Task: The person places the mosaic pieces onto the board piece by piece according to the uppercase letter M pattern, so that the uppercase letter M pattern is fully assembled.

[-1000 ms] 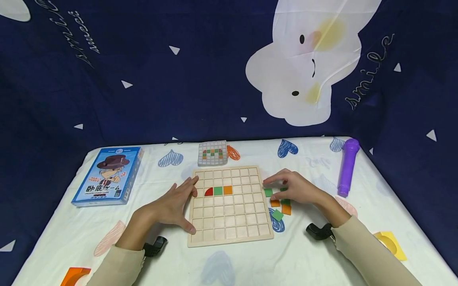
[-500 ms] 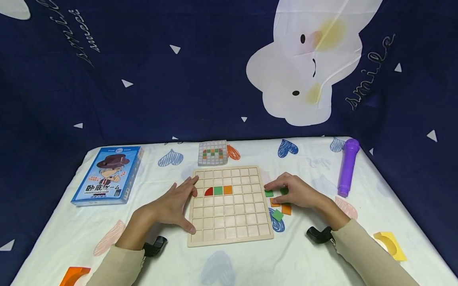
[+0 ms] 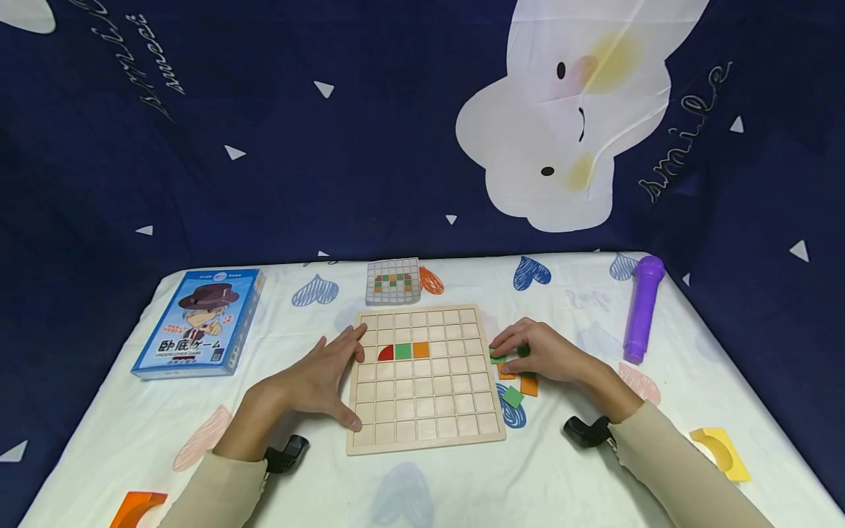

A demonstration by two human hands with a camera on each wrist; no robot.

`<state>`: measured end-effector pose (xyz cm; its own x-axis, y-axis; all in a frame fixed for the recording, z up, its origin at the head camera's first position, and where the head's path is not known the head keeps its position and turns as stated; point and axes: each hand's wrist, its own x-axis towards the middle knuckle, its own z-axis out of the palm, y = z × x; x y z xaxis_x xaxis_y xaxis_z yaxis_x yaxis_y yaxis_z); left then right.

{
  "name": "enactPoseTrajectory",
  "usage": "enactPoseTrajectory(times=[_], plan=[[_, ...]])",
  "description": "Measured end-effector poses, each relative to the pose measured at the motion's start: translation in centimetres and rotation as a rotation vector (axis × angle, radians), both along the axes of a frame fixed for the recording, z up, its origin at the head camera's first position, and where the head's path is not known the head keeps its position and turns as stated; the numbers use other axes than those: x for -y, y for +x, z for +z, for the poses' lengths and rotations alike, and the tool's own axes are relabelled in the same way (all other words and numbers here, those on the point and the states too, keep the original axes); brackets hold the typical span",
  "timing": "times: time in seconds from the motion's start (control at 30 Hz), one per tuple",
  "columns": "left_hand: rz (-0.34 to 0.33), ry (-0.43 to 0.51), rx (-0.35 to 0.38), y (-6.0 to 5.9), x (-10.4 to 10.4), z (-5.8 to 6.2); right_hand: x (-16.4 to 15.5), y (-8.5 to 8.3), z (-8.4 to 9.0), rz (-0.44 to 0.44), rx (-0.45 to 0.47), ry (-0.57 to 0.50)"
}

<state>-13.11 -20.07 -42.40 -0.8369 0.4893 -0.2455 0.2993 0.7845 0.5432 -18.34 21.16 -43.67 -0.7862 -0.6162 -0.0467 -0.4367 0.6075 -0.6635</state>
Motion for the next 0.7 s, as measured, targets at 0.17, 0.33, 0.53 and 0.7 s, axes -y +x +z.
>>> enactPoseTrajectory(times=[0.17, 0.33, 0.53, 0.7], plan=[[0.001, -0.001, 0.000, 0.01, 0.00, -0.02, 0.09, -0.06, 0.05, 0.008, 0.024, -0.015], [0.000, 0.001, -0.006, -0.02, 0.02, -0.01, 0.16, -0.13, 0.08, 0.018, 0.052, -0.046], [-0.006, 0.007, -0.016, -0.01, 0.04, 0.01, 0.22, -0.26, 0.31, 0.042, 0.055, -0.059], [-0.009, 0.005, -0.018, 0.03, 0.03, 0.05, 0.30, -0.46, 0.66, 0.052, 0.053, -0.064]])
